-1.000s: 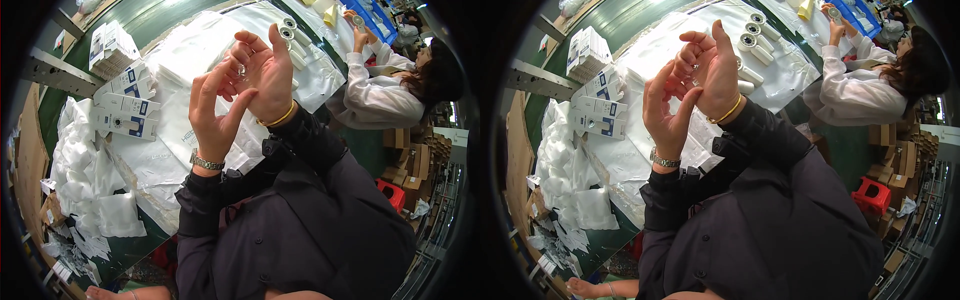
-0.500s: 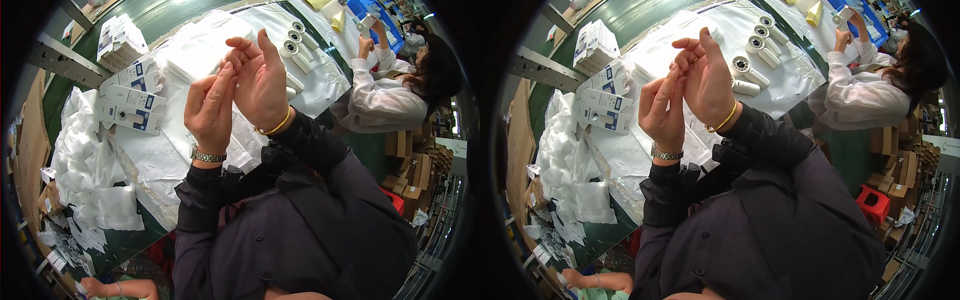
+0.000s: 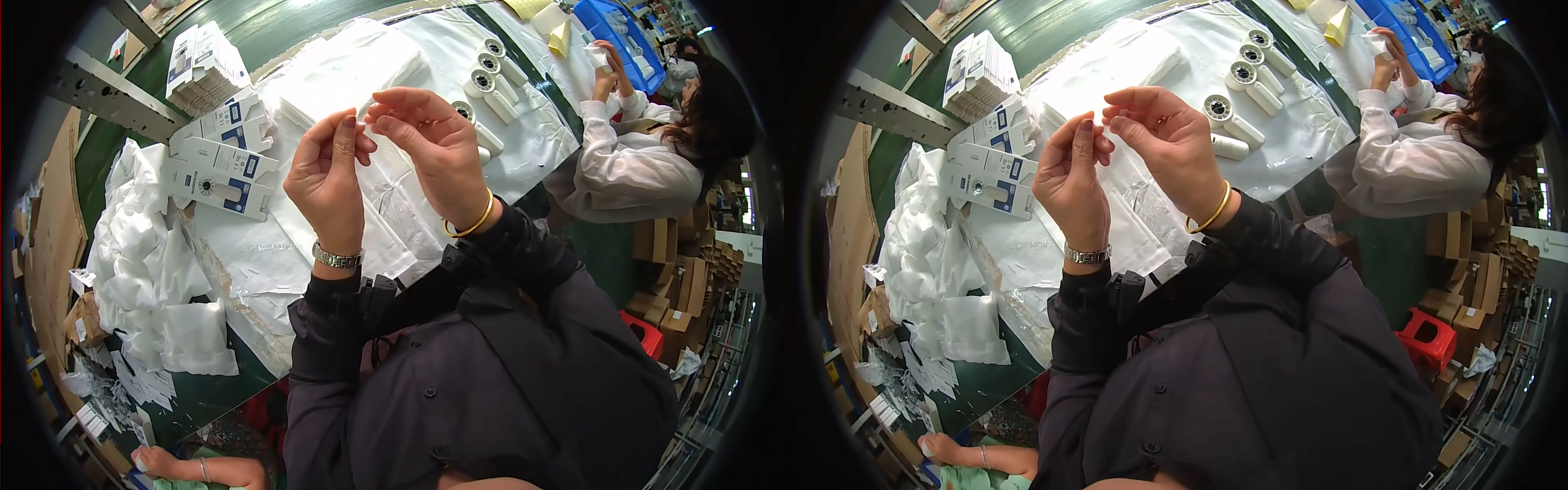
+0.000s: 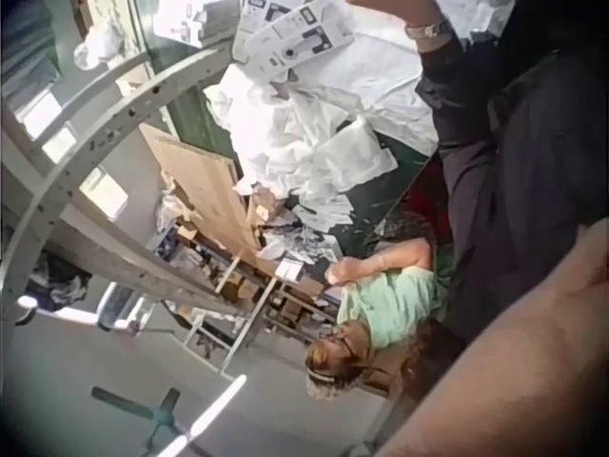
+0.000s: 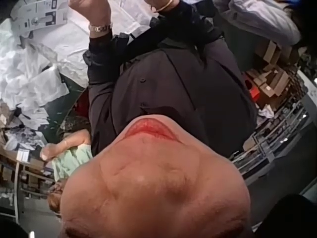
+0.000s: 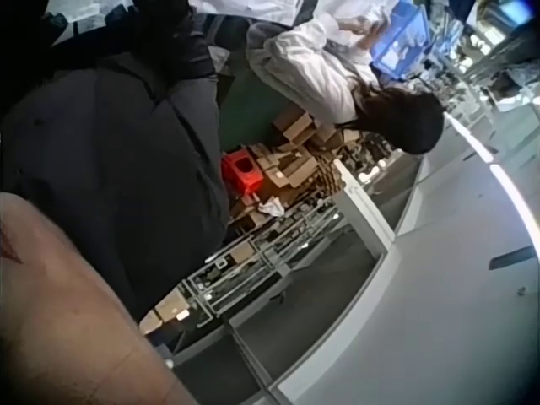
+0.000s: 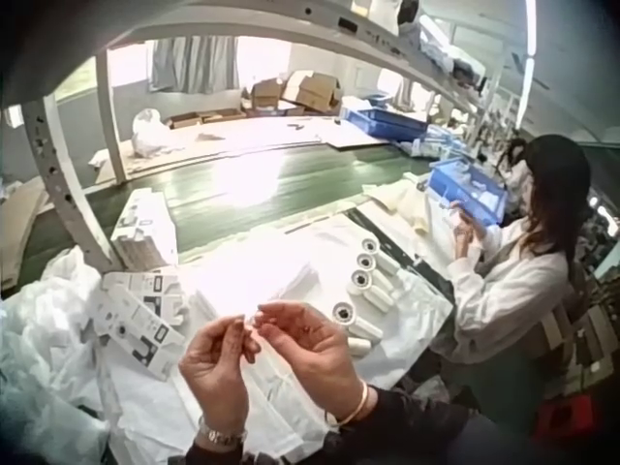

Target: The person packages small fans by hand, picking up a fan and sliding it into a plastic bag. They then fold the top of the bag over and press it down to seal it before setting the packaged fan aside.

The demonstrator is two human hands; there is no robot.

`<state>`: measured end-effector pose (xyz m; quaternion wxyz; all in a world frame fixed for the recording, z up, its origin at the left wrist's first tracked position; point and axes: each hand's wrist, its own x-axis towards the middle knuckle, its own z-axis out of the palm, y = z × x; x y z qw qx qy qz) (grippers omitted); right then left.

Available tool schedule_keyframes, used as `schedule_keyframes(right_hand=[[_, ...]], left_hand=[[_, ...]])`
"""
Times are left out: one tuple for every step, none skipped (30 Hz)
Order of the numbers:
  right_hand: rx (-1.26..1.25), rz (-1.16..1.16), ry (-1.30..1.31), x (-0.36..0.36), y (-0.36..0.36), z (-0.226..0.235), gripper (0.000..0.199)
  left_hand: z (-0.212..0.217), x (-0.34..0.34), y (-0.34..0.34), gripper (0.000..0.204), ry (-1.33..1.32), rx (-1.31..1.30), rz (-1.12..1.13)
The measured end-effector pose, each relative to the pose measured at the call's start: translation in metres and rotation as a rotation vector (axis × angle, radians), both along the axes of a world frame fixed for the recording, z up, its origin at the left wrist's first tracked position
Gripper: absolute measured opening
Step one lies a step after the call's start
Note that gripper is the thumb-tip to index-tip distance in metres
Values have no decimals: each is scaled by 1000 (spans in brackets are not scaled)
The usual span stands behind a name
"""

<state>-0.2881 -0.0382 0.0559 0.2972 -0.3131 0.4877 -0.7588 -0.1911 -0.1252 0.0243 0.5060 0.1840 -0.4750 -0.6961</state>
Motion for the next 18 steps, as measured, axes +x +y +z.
schedule_keyframes(right_hand=[[-4, -6, 15, -1, 0, -2, 26], [-7, -12, 30, -2, 0, -4, 28], [-11, -18, 45, -3, 0, -6, 30], [-10, -17, 43, -4, -1, -7, 30], [-24, -13, 46, -5, -2, -9, 31], [-38, -9, 49, -6, -3, -10, 31], [-52, -5, 53, -6, -4, -11, 32], [-53, -4, 51, -6, -4, -11, 32], [-51, -19, 66, -5, -4, -10, 33], [-50, -33, 79, -4, -4, -10, 33], [-50, -47, 93, -3, -4, -10, 34], [-51, -46, 91, -4, -6, -10, 34], [-54, -46, 77, -5, -7, -10, 35], [-58, -46, 63, -6, -9, -10, 35], [-59, -46, 51, -7, -9, -10, 36], [-60, -49, 55, -9, -8, -10, 36], [-63, -56, 59, -10, -7, -8, 35], [-67, -66, 66, -12, -4, -4, 34]], left_hand=[[1, 0, 1, 17, 16, 8, -12], [1, -1, 1, 17, 32, 16, -23], [1, -1, 2, 17, 47, 25, -34], [1, -1, 2, 17, 45, 25, -34], [0, -2, 2, 17, 29, -13, -23], [0, -2, 2, 16, 12, -52, -13], [-1, -2, 1, 16, -4, -90, -3], [-1, -2, 1, 16, -6, -90, -2], [-1, -1, 1, 16, -13, -92, -6], [-1, -1, 1, 16, -21, -95, -7], [0, 0, 1, 16, -28, -97, -10], [-1, 0, 1, 16, -30, -99, -9], [-1, -1, 1, 17, -38, -117, -1], [-1, -2, 1, 18, -45, -135, 5], [-2, -3, 2, 19, -50, -151, 11], [-1, -4, 2, 19, -46, -152, 9], [0, -6, 3, 20, -46, -162, -3], [3, -8, 4, 21, -42, -174, -16]])
